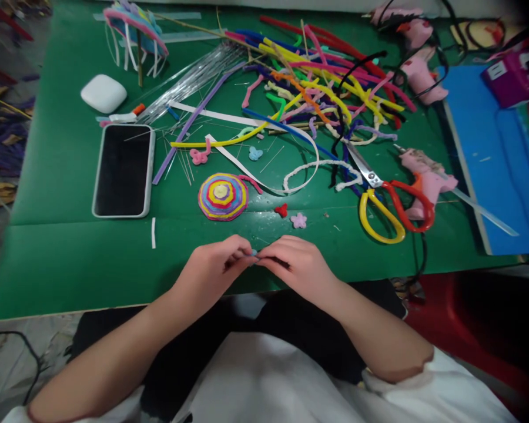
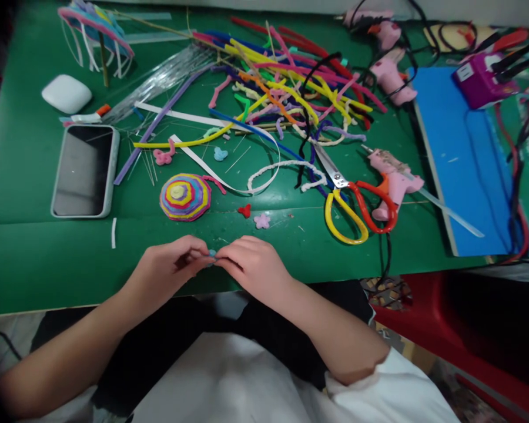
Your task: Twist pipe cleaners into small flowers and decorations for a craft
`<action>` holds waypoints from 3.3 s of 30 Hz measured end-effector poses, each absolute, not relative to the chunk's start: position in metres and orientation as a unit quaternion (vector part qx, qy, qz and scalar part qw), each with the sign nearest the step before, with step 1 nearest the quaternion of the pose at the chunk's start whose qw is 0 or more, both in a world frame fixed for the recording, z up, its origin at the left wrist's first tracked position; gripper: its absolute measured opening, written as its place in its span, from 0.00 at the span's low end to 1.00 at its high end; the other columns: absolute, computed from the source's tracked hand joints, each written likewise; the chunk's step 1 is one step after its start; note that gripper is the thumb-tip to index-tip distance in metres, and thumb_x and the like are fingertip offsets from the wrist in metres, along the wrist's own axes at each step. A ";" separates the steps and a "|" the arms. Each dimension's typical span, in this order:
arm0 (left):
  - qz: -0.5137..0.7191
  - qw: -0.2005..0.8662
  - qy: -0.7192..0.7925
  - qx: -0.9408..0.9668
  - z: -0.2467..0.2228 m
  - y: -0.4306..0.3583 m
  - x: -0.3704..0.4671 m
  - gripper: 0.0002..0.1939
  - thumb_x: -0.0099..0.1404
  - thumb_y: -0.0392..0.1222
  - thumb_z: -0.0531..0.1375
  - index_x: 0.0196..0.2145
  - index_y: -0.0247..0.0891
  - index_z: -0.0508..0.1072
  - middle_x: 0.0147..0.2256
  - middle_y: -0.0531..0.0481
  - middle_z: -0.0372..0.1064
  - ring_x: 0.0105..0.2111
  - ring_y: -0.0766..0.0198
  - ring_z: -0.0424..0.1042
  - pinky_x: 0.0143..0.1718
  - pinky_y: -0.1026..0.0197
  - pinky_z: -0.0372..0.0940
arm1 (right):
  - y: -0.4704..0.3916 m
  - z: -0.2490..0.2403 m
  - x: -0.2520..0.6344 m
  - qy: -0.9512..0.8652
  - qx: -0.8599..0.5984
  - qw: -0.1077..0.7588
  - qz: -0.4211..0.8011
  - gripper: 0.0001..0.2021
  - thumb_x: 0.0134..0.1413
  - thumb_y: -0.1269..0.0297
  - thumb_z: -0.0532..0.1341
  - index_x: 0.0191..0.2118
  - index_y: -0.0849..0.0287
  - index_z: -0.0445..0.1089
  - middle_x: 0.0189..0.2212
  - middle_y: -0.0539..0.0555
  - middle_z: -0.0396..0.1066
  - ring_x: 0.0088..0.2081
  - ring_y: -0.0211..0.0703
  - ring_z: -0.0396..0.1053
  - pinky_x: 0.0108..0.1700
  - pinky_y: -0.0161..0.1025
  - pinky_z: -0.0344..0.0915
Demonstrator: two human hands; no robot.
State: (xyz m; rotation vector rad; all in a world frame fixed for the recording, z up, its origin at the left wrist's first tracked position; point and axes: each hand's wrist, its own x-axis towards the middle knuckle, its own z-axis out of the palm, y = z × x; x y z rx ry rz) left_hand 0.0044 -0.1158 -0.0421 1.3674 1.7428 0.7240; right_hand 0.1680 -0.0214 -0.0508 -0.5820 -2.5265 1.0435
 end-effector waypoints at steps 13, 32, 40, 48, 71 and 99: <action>0.250 0.162 0.658 0.691 -0.044 -0.125 -0.011 0.07 0.62 0.41 0.57 0.36 0.40 0.74 0.31 0.52 0.69 0.32 0.69 0.68 0.34 0.68 0.63 | -0.018 -0.056 0.171 -0.904 -0.172 0.189 0.344 0.07 0.54 0.68 0.58 0.37 0.59 0.72 0.31 0.53 0.71 0.34 0.36 0.68 0.37 0.33 0.66; 0.236 0.146 0.663 0.695 -0.048 -0.123 -0.003 0.08 0.62 0.42 0.56 0.36 0.41 0.75 0.31 0.52 0.71 0.31 0.69 0.69 0.32 0.68 0.64 | -0.025 -0.058 0.166 -0.937 -0.196 0.160 0.241 0.08 0.57 0.67 0.55 0.34 0.59 0.71 0.30 0.52 0.72 0.33 0.36 0.68 0.33 0.32 0.63; 0.227 0.142 0.667 0.695 -0.048 -0.122 -0.001 0.07 0.62 0.42 0.56 0.35 0.41 0.74 0.30 0.53 0.71 0.31 0.68 0.69 0.31 0.67 0.63 | -0.030 -0.057 0.162 -0.952 -0.204 0.138 0.184 0.08 0.58 0.68 0.53 0.33 0.60 0.70 0.30 0.53 0.71 0.33 0.36 0.68 0.33 0.33 0.62; 0.214 0.106 0.679 0.694 -0.048 -0.124 0.002 0.07 0.62 0.42 0.56 0.35 0.40 0.73 0.30 0.53 0.70 0.30 0.68 0.68 0.30 0.67 0.62 | -0.033 -0.054 0.160 -0.928 -0.242 0.156 0.238 0.08 0.58 0.68 0.53 0.33 0.60 0.70 0.30 0.54 0.71 0.34 0.37 0.68 0.35 0.34 0.64; 0.236 0.096 0.674 0.693 -0.051 -0.126 0.000 0.07 0.61 0.40 0.57 0.36 0.40 0.74 0.29 0.53 0.71 0.29 0.69 0.69 0.30 0.68 0.63 | -0.026 -0.053 0.163 -0.934 -0.212 0.139 0.253 0.09 0.58 0.67 0.53 0.32 0.59 0.71 0.29 0.53 0.71 0.32 0.37 0.67 0.34 0.33 0.63; 0.228 0.128 0.637 0.725 -0.047 -0.124 -0.012 0.08 0.63 0.39 0.56 0.38 0.39 0.73 0.31 0.50 0.69 0.32 0.66 0.66 0.35 0.63 0.62 | -0.020 -0.054 0.167 -0.913 -0.211 0.151 0.315 0.09 0.57 0.66 0.55 0.39 0.58 0.73 0.33 0.54 0.70 0.33 0.35 0.68 0.34 0.32 0.65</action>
